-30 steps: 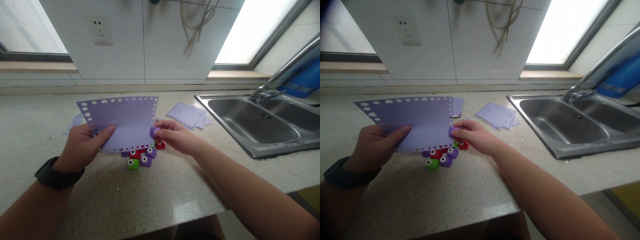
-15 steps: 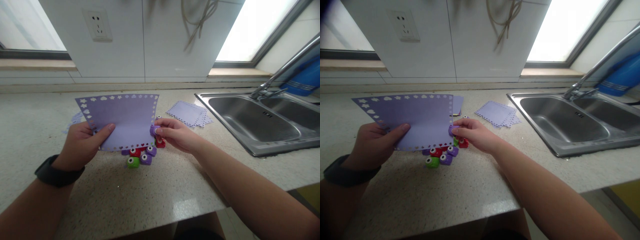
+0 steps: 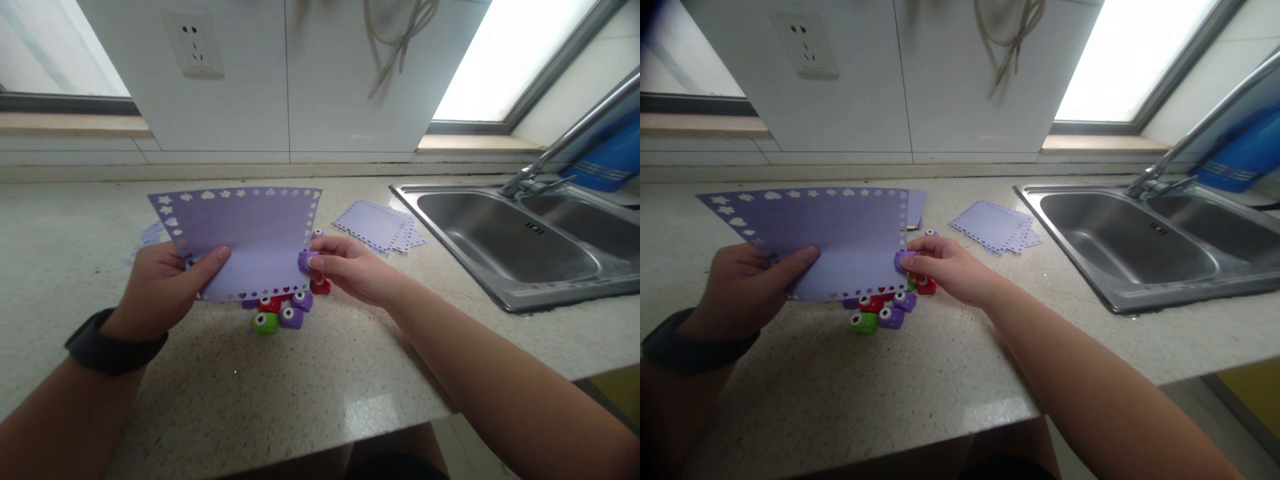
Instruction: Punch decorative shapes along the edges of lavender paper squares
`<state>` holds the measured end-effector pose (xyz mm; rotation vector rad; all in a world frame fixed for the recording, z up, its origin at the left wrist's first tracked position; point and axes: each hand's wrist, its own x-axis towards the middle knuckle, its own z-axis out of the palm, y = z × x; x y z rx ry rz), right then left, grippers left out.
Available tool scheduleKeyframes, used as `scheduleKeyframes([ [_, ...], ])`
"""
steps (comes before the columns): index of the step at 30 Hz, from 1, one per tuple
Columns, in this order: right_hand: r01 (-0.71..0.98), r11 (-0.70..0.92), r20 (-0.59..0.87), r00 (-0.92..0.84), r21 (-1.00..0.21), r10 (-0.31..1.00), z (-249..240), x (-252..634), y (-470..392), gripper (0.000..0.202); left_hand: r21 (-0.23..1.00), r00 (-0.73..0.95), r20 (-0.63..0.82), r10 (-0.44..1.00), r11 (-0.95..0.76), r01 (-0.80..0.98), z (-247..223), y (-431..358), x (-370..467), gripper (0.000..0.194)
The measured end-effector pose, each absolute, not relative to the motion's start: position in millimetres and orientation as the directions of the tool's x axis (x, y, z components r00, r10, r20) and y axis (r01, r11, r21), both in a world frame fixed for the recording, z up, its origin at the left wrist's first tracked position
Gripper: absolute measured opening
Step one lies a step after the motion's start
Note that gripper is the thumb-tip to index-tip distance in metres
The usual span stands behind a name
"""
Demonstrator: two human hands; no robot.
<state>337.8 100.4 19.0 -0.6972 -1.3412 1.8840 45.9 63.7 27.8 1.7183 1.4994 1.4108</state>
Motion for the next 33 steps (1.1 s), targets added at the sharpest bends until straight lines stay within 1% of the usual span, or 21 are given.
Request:
scheduleKeyframes([
  [8, -0.222, -0.194, -0.022, -0.604, -0.955, 0.797, 20.4, 338.2, 99.7, 0.024, 0.828, -0.104, 0.385, 0.917, -0.293, 0.479, 37.0, 59.1, 49.7, 0.015],
  [12, -0.220, -0.196, -0.023, -0.609, -0.956, 0.793, 20.1, 338.5, 100.0, 0.024, 0.809, -0.104, 0.410, 0.906, -0.309, 0.500, 37.5, 58.7, 50.2, 0.013],
  [25, -0.216, -0.206, -0.028, -0.622, -0.954, 0.782, 22.0, 339.1, 99.4, 0.025, 0.804, -0.106, 0.409, 0.906, -0.303, 0.511, 35.7, 59.4, 48.7, 0.014],
  [33, -0.179, -0.167, -0.014, -0.642, -0.969, 0.767, 18.8, 343.1, 100.6, 0.022, 0.804, -0.094, 0.416, 0.904, -0.318, 0.502, 37.2, 59.1, 49.9, 0.017],
])
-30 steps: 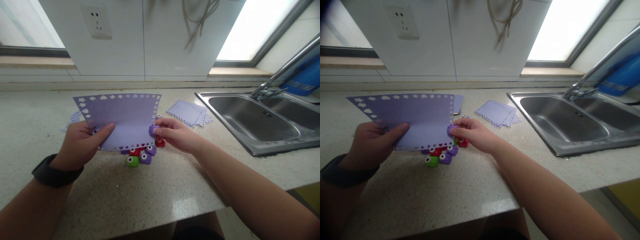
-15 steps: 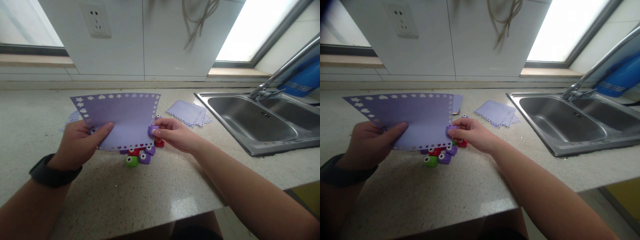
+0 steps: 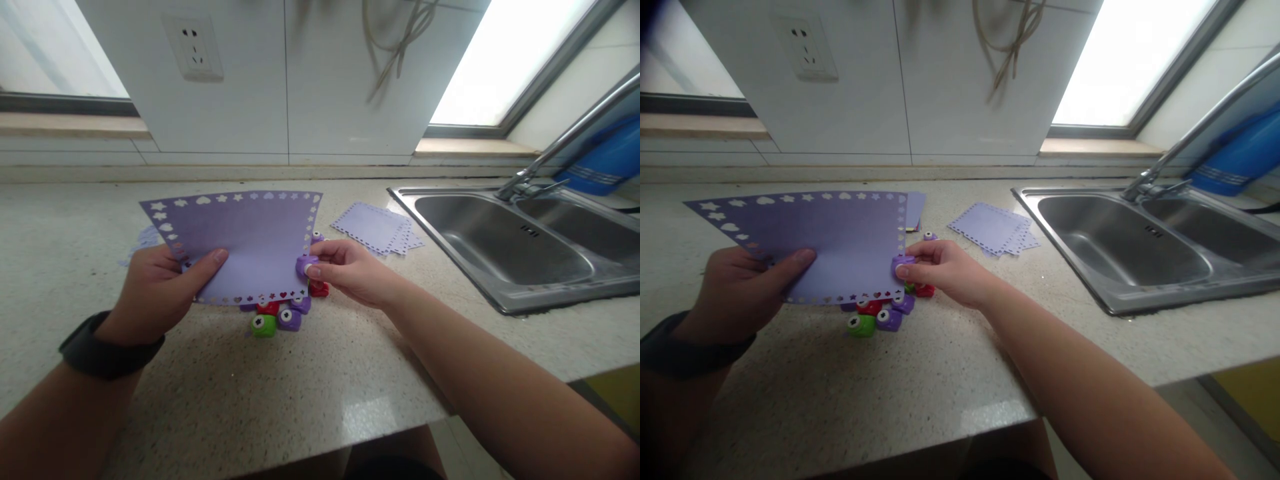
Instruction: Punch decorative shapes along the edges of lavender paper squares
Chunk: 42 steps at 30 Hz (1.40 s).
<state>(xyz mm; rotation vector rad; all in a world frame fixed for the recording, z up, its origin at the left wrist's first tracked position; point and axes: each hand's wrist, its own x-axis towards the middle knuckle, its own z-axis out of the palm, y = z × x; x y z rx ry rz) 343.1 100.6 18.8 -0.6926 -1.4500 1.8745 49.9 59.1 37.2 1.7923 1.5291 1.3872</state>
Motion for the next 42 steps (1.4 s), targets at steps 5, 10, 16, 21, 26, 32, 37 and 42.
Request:
scheduleKeyframes([
  [5, -0.142, -0.135, -0.015, -0.634, -0.981, 0.773, 15.7, 344.7, 101.2, 0.026, 0.803, -0.098, 0.431, 0.897, -0.331, 0.496, 36.8, 59.8, 49.9, 0.013],
  [10, -0.165, -0.136, 0.004, -0.650, -0.977, 0.760, 16.2, 344.6, 100.8, 0.022, 0.810, -0.115, 0.428, 0.897, -0.324, 0.490, 37.4, 59.5, 51.0, 0.015],
  [16, -0.165, -0.156, -0.012, -0.649, -0.974, 0.761, 16.6, 343.9, 100.6, 0.022, 0.839, -0.126, 0.387, 0.913, -0.292, 0.459, 36.2, 58.0, 50.5, 0.016],
  [21, -0.164, -0.142, -0.007, -0.631, -0.976, 0.776, 17.9, 343.9, 101.7, 0.021, 0.844, -0.121, 0.378, 0.918, -0.288, 0.453, 35.9, 58.2, 51.3, 0.016],
  [26, -0.192, -0.137, 0.004, -0.596, -0.972, 0.803, 17.0, 344.4, 103.1, 0.025, 0.846, -0.112, 0.377, 0.919, -0.292, 0.446, 35.3, 58.4, 50.0, 0.018],
  [32, -0.202, -0.138, 0.007, -0.586, -0.970, 0.810, 16.3, 345.5, 103.5, 0.026, 0.834, -0.128, 0.384, 0.915, -0.284, 0.473, 35.7, 58.1, 48.8, 0.017],
  [37, -0.207, -0.137, 0.012, -0.590, -0.969, 0.807, 17.2, 345.4, 103.2, 0.025, 0.827, -0.112, 0.402, 0.909, -0.308, 0.470, 36.2, 57.9, 49.0, 0.017],
  [42, -0.219, -0.144, 0.009, -0.577, -0.965, 0.817, 17.3, 343.9, 102.6, 0.027, 0.810, -0.098, 0.425, 0.900, -0.330, 0.485, 32.0, 60.7, 46.9, 0.016],
])
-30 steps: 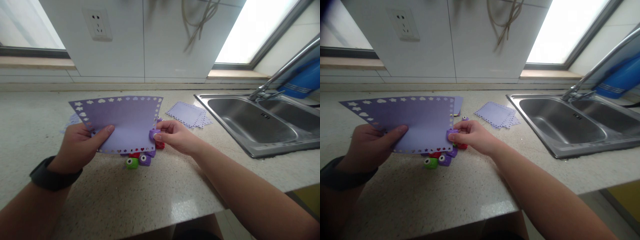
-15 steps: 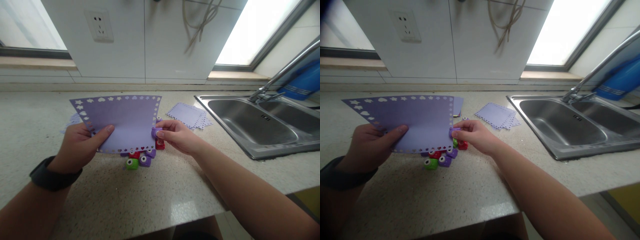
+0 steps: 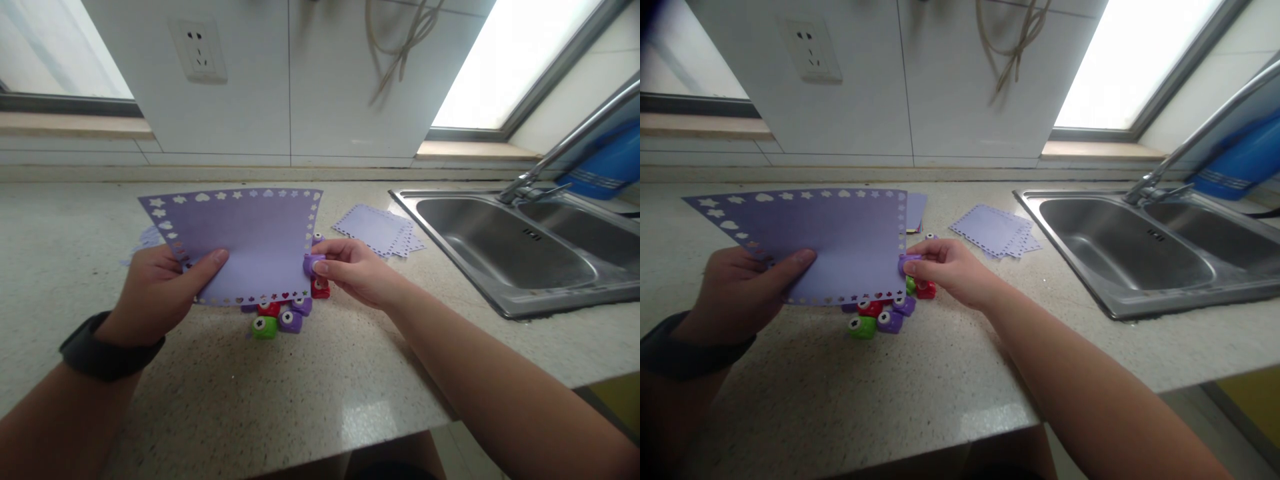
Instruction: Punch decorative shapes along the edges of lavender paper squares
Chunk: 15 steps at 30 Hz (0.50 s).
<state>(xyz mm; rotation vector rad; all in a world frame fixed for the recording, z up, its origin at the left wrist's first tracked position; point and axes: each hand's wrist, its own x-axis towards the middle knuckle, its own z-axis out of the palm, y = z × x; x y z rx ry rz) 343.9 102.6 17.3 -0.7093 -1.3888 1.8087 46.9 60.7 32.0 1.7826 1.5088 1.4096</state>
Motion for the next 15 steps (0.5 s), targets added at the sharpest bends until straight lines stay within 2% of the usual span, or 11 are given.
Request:
scheduleKeyframes([
  [5, -0.231, -0.146, 0.017, -0.585, -0.962, 0.811, 16.9, 343.3, 102.5, 0.026, 0.788, -0.085, 0.503, 0.860, -0.416, 0.454, 25.5, 65.7, 44.9, 0.014],
  [15, -0.243, -0.141, 0.026, -0.577, -0.960, 0.817, 14.7, 342.7, 102.3, 0.027, 0.820, -0.115, 0.463, 0.879, -0.375, 0.432, 27.1, 63.4, 46.3, 0.009],
])
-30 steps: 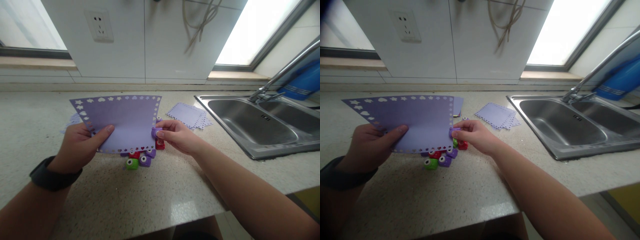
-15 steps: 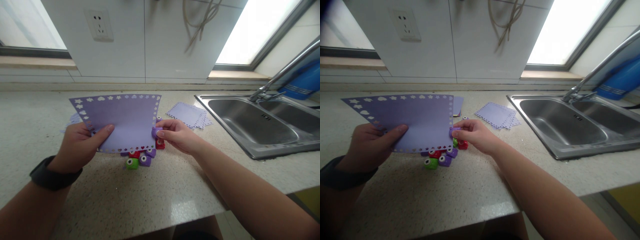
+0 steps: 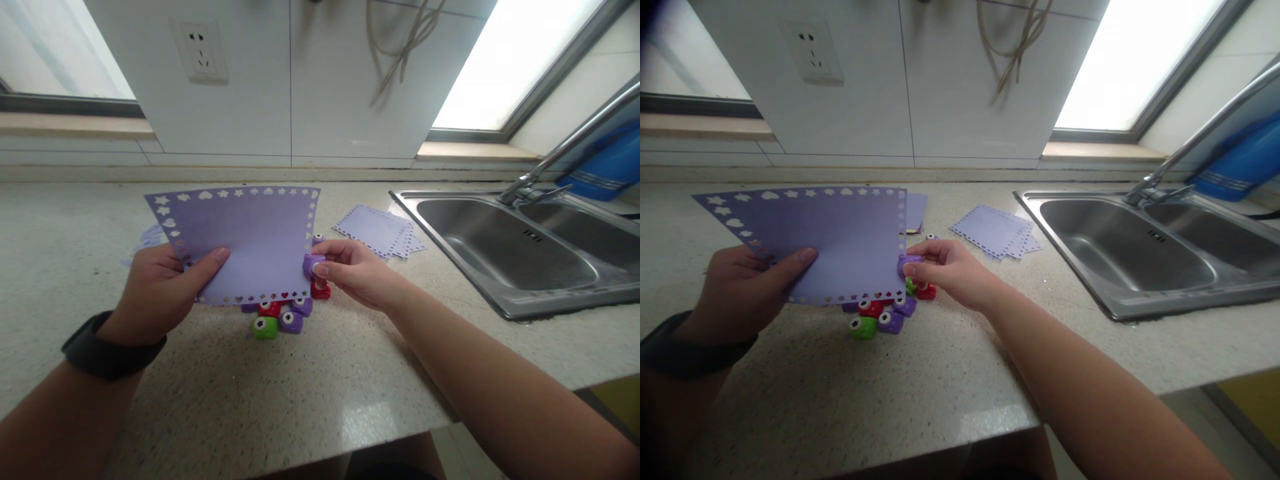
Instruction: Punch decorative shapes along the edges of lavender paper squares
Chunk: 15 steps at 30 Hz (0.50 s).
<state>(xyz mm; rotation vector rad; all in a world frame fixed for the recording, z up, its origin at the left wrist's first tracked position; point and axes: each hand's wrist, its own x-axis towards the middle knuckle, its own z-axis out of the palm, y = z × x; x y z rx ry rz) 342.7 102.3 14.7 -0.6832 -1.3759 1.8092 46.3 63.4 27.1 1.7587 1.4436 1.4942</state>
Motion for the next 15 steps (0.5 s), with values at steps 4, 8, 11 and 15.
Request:
scheduleKeyframes([
  [4, -0.245, -0.146, 0.025, -0.582, -0.958, 0.813, 13.9, 342.5, 102.5, 0.026, 0.830, -0.122, 0.448, 0.886, -0.361, 0.425, 26.9, 63.0, 47.1, 0.009],
  [8, -0.236, -0.153, 0.016, -0.590, -0.960, 0.807, 14.8, 342.1, 101.9, 0.025, 0.834, -0.112, 0.444, 0.889, -0.365, 0.415, 27.0, 63.5, 49.0, 0.010],
  [11, -0.236, -0.154, 0.012, -0.581, -0.959, 0.814, 15.7, 341.3, 101.2, 0.025, 0.825, -0.104, 0.457, 0.883, -0.377, 0.422, 27.4, 63.2, 48.9, 0.011],
  [15, -0.226, -0.153, 0.009, -0.587, -0.962, 0.810, 15.9, 340.7, 101.1, 0.025, 0.811, -0.088, 0.472, 0.877, -0.393, 0.432, 27.8, 63.1, 48.3, 0.012],
])
